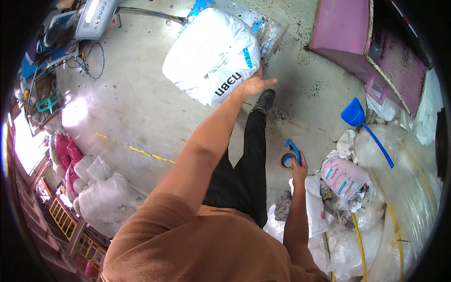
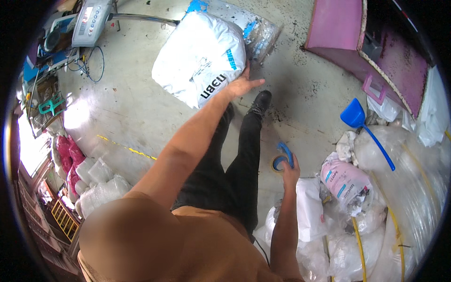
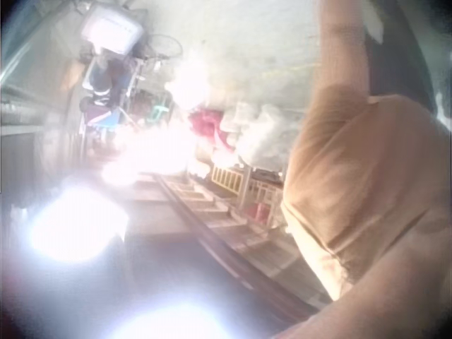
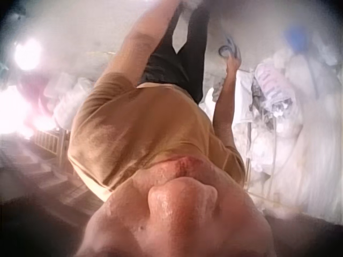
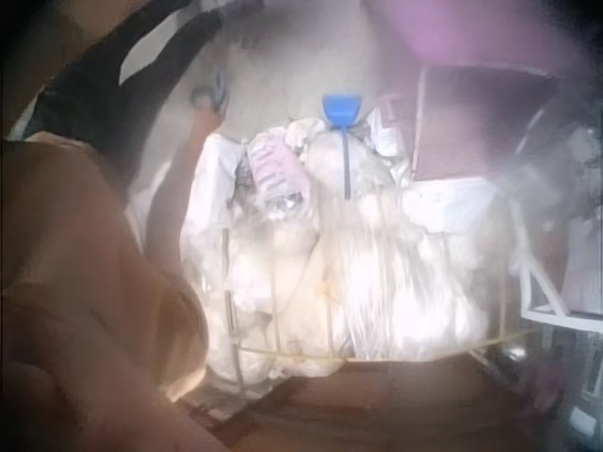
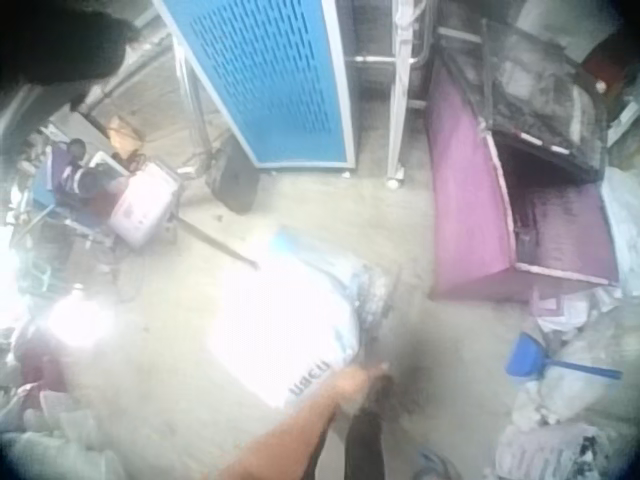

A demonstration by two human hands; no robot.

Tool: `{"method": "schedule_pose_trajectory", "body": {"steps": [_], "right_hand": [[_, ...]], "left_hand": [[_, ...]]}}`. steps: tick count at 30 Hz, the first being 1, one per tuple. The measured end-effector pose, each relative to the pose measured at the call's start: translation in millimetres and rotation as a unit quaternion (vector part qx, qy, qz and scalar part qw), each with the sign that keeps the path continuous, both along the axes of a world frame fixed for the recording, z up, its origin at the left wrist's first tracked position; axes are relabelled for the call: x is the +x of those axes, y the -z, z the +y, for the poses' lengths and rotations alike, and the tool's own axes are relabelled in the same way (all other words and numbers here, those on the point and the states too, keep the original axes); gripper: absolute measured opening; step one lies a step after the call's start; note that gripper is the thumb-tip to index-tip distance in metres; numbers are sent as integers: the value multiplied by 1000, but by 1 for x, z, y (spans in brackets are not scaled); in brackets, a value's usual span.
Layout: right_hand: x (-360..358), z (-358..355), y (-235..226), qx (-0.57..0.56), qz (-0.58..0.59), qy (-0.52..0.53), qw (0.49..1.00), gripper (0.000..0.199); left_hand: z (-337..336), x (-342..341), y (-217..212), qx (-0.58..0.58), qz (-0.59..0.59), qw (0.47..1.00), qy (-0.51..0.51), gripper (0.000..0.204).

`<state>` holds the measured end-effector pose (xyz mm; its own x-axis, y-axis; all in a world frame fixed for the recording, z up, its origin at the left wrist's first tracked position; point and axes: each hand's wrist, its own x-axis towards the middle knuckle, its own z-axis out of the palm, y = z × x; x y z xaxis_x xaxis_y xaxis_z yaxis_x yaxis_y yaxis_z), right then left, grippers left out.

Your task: The person scoops dark granular material from a hopper into a white sack placed on a digital scale. After filling, they fold the sack closed, secure it with packing tape using a dispenser, and label the sealed sack with a red marker.

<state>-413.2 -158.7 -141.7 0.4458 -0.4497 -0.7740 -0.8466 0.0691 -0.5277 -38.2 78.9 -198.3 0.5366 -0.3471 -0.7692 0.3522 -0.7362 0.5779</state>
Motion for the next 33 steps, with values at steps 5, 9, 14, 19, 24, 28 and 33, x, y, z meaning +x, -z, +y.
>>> {"method": "schedule_pose_trajectory", "body": {"steps": [5,9,14,19,24,28,33], "right_hand": [[7,-10,-14,41,12,74,996,62],[3,-24,-10,55,5,94,994,65],[4,-33,-8,72,0,120,990,66],[17,-33,-6,86,-4,148,985,63],[61,-16,-7,173,-20,266,948,34],[94,5,-19,219,-42,284,932,29],[119,34,-30,284,-57,365,885,32]], "left_hand": [[39,-44,37,60,1,996,59,108],[95,-78,42,45,-57,991,113,94],[162,-93,0,-14,-14,998,-66,79],[298,-65,-52,-46,-68,831,-551,90],[316,14,-110,131,-244,867,-414,82],[227,37,-89,182,-277,901,-279,78],[204,44,-61,283,-355,849,-271,78]]}}
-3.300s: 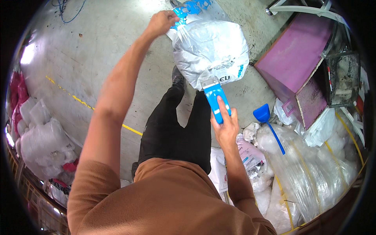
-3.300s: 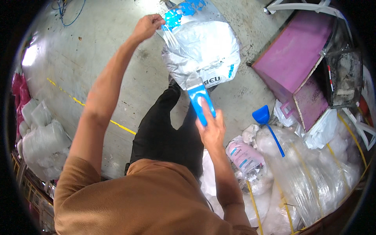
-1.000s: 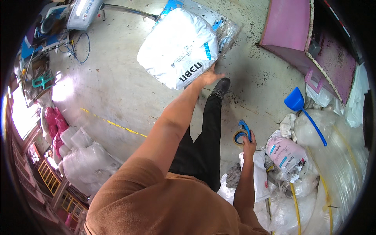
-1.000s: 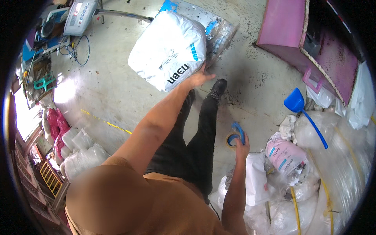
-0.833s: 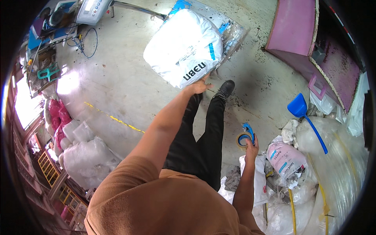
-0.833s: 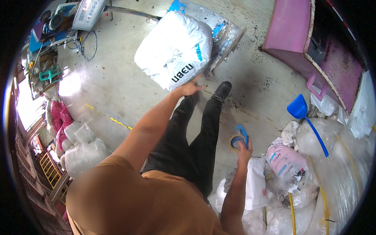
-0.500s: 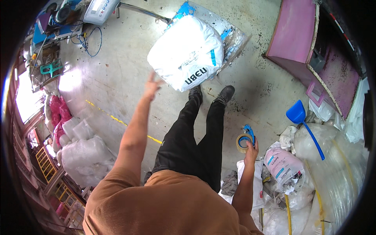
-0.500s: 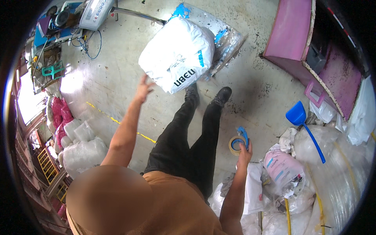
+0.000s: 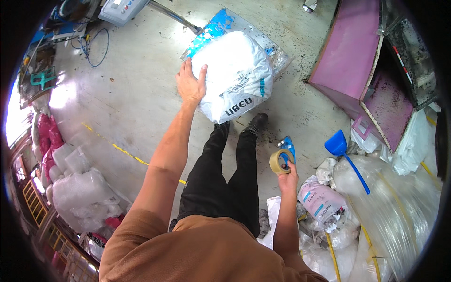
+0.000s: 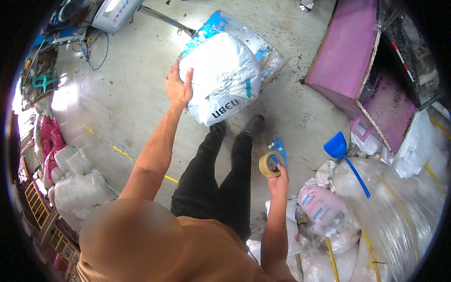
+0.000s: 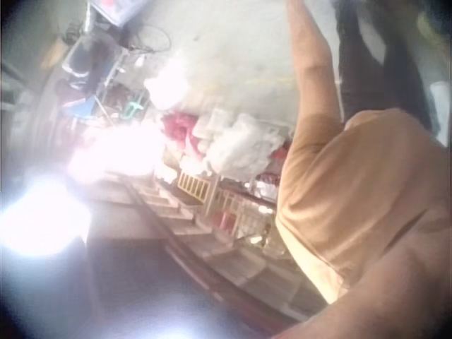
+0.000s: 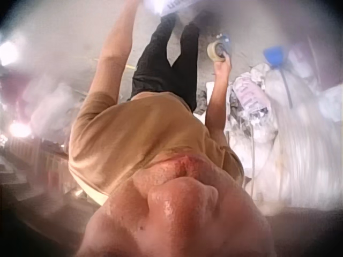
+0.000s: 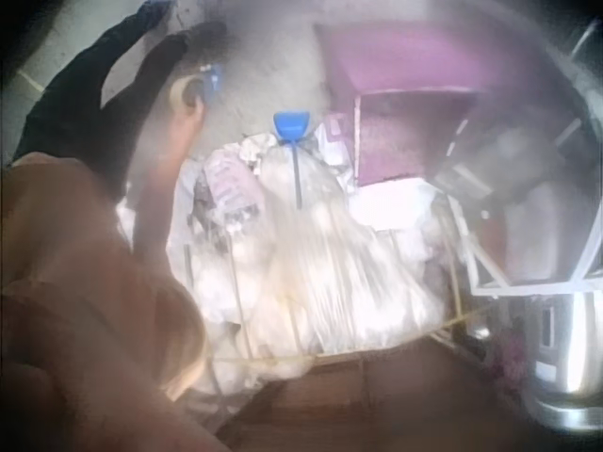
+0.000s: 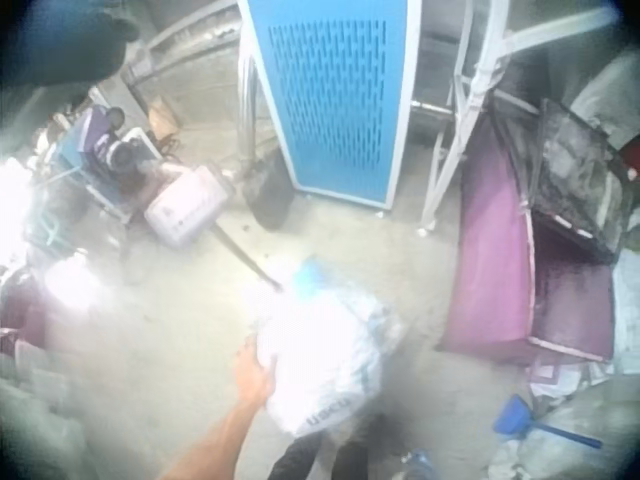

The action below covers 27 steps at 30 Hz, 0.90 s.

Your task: The person scoops dark granular material from a hopper into a white sack placed on a digital scale. After filling, they fold the sack closed, secure it with packing tape using a dispenser, and label the sealed sack with a red marker.

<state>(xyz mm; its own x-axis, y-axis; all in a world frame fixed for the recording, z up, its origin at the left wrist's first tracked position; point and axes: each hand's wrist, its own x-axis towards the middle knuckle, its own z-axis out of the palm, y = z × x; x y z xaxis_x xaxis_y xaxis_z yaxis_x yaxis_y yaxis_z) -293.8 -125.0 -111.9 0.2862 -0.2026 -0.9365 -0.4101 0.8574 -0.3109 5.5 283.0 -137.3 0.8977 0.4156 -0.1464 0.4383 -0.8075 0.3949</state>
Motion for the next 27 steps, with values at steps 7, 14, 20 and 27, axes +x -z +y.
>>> {"method": "schedule_pose_trajectory", "body": {"steps": [7,14,20,27], "right_hand": [[76,70,-52,95,-89,50,990,39],[77,73,-99,67,-147,40,986,41],[72,7,-83,3,-171,181,969,33],[101,-178,-9,-17,-166,332,928,36]], "left_hand": [[73,10,63,-222,12,967,-126,70],[18,4,-8,-56,4,997,-49,106],[-78,-16,-73,5,246,961,128,149],[-99,8,-71,40,392,911,122,173]]}}
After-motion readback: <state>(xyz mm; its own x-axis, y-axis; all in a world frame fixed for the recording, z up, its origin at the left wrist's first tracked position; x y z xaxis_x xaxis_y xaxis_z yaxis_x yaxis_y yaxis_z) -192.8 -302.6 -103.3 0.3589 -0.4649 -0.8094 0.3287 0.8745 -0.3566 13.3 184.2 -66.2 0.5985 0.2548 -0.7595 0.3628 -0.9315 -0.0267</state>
